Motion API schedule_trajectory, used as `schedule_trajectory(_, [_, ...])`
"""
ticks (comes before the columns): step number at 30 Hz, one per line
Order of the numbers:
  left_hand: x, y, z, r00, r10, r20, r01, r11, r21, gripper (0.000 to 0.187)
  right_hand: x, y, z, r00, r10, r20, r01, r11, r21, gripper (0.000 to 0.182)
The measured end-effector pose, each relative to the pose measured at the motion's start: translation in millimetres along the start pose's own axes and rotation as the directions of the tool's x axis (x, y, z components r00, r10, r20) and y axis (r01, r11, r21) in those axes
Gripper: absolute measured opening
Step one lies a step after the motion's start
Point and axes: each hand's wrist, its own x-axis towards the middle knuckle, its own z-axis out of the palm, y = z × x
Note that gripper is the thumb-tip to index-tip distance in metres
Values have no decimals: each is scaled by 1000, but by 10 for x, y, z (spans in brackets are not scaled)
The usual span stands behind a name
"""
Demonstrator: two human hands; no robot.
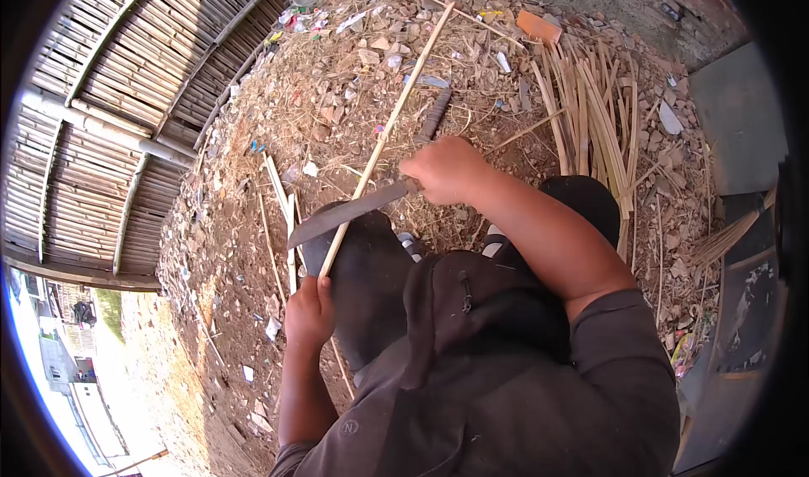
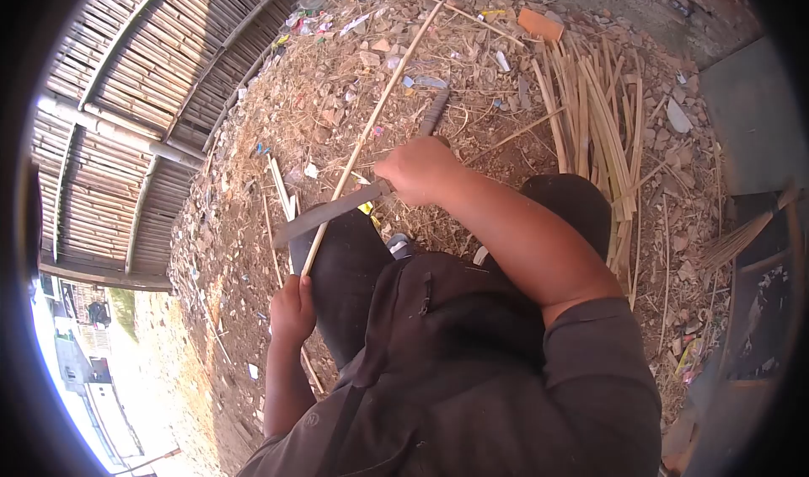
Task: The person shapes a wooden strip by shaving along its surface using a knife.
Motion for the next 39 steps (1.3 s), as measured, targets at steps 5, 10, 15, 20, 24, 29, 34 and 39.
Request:
schedule_trajectory(5, [-17, 4, 64, 997, -25, -68, 30, 997, 78, 41, 97, 401, 74, 968, 250, 6, -246, 949, 195, 25])
schedule_trajectory(10, [-4, -13, 8, 999, 11, -51, -10, 1000, 18, 42, -1, 111, -77, 993, 107, 47, -110, 991, 81, 25])
schedule_trajectory(15, [-47, -90, 87, 994, 61, -95, -60, 998, 13, 42, -7, 88, 104, 994, 15, -105, -11, 999, 40, 20])
schedule_trajectory(20, [-16, -133, 42, 993, 68, -97, -66, 997, 26, 40, 72, 302, 54, 964, 257, -76, -245, 960, 136, 24])
schedule_trajectory(24, [-21, -157, 25, 996, 70, -49, -72, 996, -48, 39, 3, 82, 64, 995, 39, -90, -37, 999, 23, 22])
schedule_trajectory(29, [-100, -112, 18, 999, 21, -27, -23, 998, -62, 39, 34, 237, 70, 990, 116, -84, -112, 992, 58, 18])
schedule_trajectory(34, [-81, -130, -70, 1000, 2, 6, -2, 1000, 2, 40, 65, 425, -1, 955, 295, -10, -293, 950, 106, 19])
schedule_trajectory(39, [-90, -110, -12, 1000, 7, 14, -6, 999, -45, 41, -21, 196, -53, 998, 42, 37, -44, 998, 40, 19])
